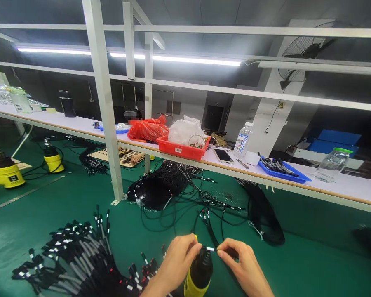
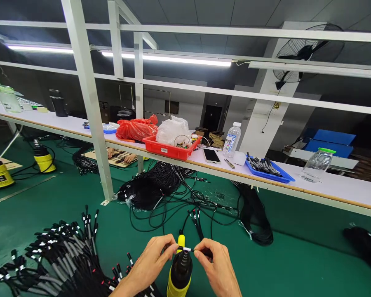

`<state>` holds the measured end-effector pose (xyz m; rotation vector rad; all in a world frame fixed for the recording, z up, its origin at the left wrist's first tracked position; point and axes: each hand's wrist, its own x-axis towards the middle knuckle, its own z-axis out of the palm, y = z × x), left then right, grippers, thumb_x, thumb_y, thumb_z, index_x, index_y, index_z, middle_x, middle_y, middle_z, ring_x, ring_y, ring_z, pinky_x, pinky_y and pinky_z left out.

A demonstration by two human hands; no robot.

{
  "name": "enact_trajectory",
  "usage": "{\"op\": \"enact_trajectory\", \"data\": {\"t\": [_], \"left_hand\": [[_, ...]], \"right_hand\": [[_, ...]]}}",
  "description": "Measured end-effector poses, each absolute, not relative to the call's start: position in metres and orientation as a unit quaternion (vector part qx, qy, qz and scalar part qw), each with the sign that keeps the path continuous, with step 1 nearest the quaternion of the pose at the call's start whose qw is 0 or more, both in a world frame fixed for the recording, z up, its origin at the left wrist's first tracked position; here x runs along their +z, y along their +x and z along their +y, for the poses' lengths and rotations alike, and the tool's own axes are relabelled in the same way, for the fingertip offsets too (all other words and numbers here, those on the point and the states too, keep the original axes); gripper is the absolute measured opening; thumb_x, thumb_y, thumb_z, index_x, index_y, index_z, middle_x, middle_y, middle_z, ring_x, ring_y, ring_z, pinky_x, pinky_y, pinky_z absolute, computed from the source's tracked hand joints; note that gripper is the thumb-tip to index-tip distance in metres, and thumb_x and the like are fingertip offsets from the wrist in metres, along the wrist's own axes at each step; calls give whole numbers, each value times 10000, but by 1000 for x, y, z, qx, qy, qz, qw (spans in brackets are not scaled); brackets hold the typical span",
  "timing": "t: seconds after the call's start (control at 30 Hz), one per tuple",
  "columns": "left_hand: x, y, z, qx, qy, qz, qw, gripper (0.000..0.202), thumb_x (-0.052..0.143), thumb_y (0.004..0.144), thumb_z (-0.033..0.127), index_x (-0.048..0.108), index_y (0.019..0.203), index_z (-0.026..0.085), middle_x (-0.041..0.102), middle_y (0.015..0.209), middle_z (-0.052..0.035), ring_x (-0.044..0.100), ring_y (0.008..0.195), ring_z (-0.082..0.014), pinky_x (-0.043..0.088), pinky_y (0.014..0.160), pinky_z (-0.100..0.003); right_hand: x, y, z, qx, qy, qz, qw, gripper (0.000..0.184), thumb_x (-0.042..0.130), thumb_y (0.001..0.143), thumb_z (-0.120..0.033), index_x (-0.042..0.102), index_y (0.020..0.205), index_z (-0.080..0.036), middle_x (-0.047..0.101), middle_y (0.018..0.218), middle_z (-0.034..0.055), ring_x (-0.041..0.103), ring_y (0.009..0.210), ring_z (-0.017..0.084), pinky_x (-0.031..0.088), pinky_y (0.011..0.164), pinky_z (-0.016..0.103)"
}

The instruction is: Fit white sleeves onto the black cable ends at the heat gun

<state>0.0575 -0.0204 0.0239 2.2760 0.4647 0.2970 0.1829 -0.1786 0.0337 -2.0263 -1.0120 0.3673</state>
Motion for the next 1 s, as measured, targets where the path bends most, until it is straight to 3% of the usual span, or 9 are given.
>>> {"op": "enact_trajectory", "data": {"t": [0.27, 0.43, 0.57, 0.7, 1.0], "left_hand": [[17, 59, -18, 152, 872, 167, 435, 107, 496, 871, 232, 598, 902, 227, 630, 898, 21, 538, 899, -177, 392, 798, -254], [19, 58, -18, 158, 872, 171, 431, 118, 494, 878, 261, 606, 873, 225, 636, 857, 24, 544, 867, -174, 392, 769, -250], [24, 59, -18, 150, 877, 176, 422, 285, 416, 937, 362, 608, 794, 209, 627, 723, 20, 549, 758, -170, 382, 678, -250], [24, 62, -18, 164, 855, 161, 465, 225, 469, 901, 295, 607, 757, 191, 623, 697, 25, 555, 690, -147, 388, 632, -228], [13, 64, -18, 204, 845, 175, 463, 73, 552, 818, 208, 625, 824, 210, 658, 855, 20, 572, 858, -173, 410, 807, -265]], "right_hand": [[27, 185, -177, 147, -796, -385, 444, 164, 547, 812, -271, 654, 719, -188, 652, 692, 7, 599, 662, 175, 424, 595, 248], [26, 184, -180, 116, -807, -396, 423, 217, 533, 850, -326, 696, 766, -210, 673, 740, 26, 606, 702, 188, 444, 636, 264], [29, 183, -179, 115, -813, -401, 407, 246, 514, 862, -331, 685, 732, -212, 673, 729, 22, 599, 693, 183, 431, 627, 260], [32, 184, -178, 121, -814, -399, 405, 221, 530, 837, -311, 682, 715, -207, 669, 716, 18, 592, 676, 180, 423, 617, 256], [25, 189, -178, 109, -816, -383, 418, 143, 576, 772, -247, 673, 677, -203, 649, 680, 1, 580, 647, 174, 402, 595, 261]]}}
